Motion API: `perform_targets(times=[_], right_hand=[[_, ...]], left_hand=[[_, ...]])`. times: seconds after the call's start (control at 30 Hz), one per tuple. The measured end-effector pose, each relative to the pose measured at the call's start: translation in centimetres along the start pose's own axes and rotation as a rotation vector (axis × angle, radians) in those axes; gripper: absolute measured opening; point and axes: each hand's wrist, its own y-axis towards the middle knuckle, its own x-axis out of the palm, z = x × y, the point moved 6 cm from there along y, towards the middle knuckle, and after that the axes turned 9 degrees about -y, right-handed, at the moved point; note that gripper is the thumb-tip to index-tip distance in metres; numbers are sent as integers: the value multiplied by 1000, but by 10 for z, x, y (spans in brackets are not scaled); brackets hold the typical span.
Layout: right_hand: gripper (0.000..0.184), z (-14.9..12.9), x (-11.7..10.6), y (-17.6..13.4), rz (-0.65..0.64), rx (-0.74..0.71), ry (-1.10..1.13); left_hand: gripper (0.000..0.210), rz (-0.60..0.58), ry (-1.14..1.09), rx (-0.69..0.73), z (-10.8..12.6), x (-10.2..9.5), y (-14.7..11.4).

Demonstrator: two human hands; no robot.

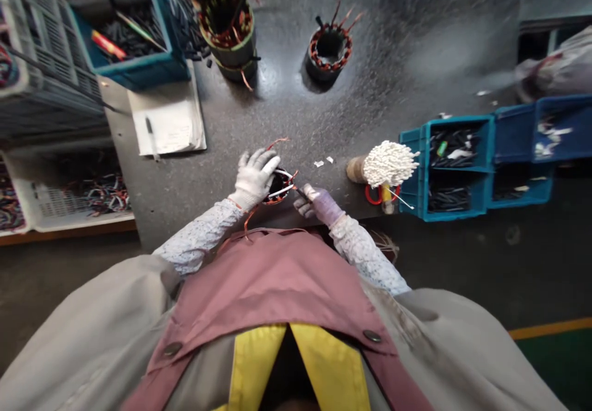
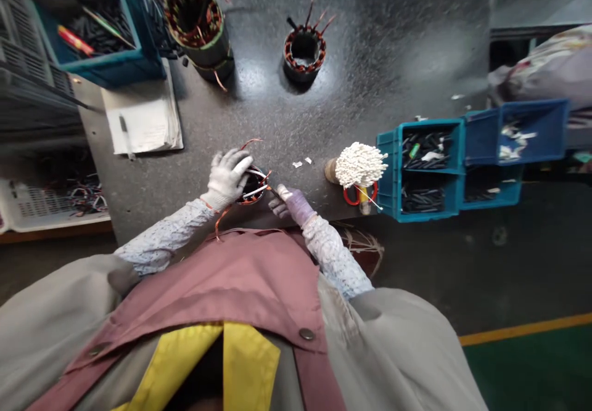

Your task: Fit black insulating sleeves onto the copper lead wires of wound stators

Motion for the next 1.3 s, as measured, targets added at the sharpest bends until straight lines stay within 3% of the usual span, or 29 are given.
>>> perform_targets(times=[0.07, 0.17, 0.23, 0.27, 0.37, 0.47, 0.6, 0.73, 0.87, 1.0, 1.13, 1.3], right_hand=[[25, -6, -6, -8, 108, -144, -268], [30, -34, 4, -17, 185, -346, -934], [28, -51, 12, -13, 138, -377, -1252], [23, -57, 14, -8, 80, -376, -1292], [10, -63, 12, 7, -167, -356, -1080], [25, -45, 3, 10, -300, -213, -656], [24, -9, -10, -10, -111, -27, -39], [28, 10, -1, -23, 53, 116, 244], [27, -3, 14, -17, 124, 96, 262], [20, -8, 13, -21, 167, 83, 200], [17, -5, 17, -22, 112, 54, 182], [18, -17, 25, 0, 100, -43, 26]], left_hand=[[49, 50, 24, 5, 8, -5, -14], [54, -82, 76, 99, 26, 6, -29], [51, -189, 108, 153, 35, 19, -31], [49, -225, 114, 168, 37, 25, -30], [45, -270, 91, 166, 37, 35, -24], [45, -262, 42, 110, 31, 37, -22], [47, -267, -14, 73, 28, 36, -25], [46, -263, -18, 74, 27, 36, -25], [45, -288, 13, 96, 27, 38, -24], [45, -283, 10, 88, 27, 35, -25], [43, -220, 14, 49, 19, 32, -24], [39, -198, 28, 76, 22, 39, -20]])
